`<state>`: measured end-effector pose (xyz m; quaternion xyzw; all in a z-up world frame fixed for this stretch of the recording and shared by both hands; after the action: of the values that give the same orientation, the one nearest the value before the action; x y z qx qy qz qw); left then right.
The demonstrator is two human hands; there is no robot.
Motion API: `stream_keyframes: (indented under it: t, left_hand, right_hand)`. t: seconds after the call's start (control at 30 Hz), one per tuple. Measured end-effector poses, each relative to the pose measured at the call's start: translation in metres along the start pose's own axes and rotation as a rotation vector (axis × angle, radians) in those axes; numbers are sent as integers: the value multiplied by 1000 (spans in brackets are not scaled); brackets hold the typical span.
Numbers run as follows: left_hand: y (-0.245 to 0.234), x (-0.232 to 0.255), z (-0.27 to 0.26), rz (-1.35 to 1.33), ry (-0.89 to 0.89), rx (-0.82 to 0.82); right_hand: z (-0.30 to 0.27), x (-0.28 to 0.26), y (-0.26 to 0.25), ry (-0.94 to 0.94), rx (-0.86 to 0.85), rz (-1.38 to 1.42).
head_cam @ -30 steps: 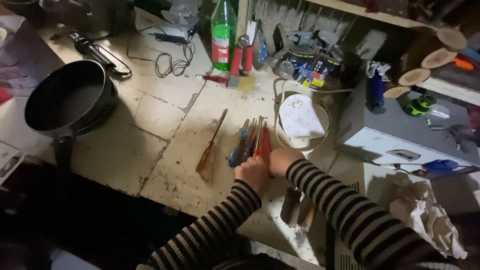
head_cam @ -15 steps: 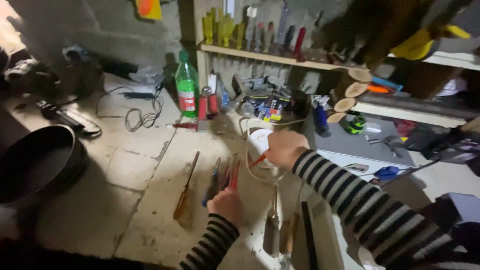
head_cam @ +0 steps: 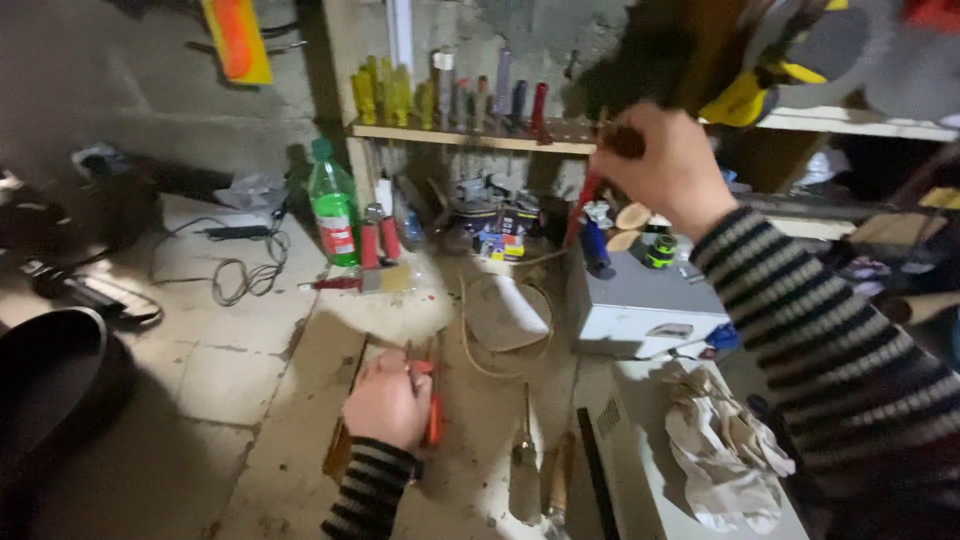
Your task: The person picks up screwdrivers and other hand tools from the workbench one at a time and places them upright into a wall-mounted rack above the bench. They then pick up a hammer and wipe its handle and head with a cloth before setting it down.
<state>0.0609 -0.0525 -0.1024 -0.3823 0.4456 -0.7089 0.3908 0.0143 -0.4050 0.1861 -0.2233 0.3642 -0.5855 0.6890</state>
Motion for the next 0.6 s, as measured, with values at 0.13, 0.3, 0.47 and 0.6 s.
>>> stream_keyframes:
  t: [0.13,0.3,0.47,0.6]
  left_hand:
    - [-42,13,-6,-33,-91,102]
    - [-70,16,-18,-184,-123,250]
    - [-84,17,-24,-120,-120,353]
    - [-95,20,-25,-131,-249,277]
  right_hand:
    - [25,9,-19,25,140,64]
    - [50,18,-22,-242,342,97]
    - [77,38,0,-272,404,42]
    - [100,70,29,-182,425,30]
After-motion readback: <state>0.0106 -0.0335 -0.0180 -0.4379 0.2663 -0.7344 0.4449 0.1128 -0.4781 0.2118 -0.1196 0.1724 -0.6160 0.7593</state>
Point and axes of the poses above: each hand's wrist, its own z-axis towards the middle knuckle, its own y-axis out of the palm, x = y × z, the point moved 1 cm from there along z, towards the middle knuckle, and after that the axes turned 6 degrees about z, right-handed, at the moved point
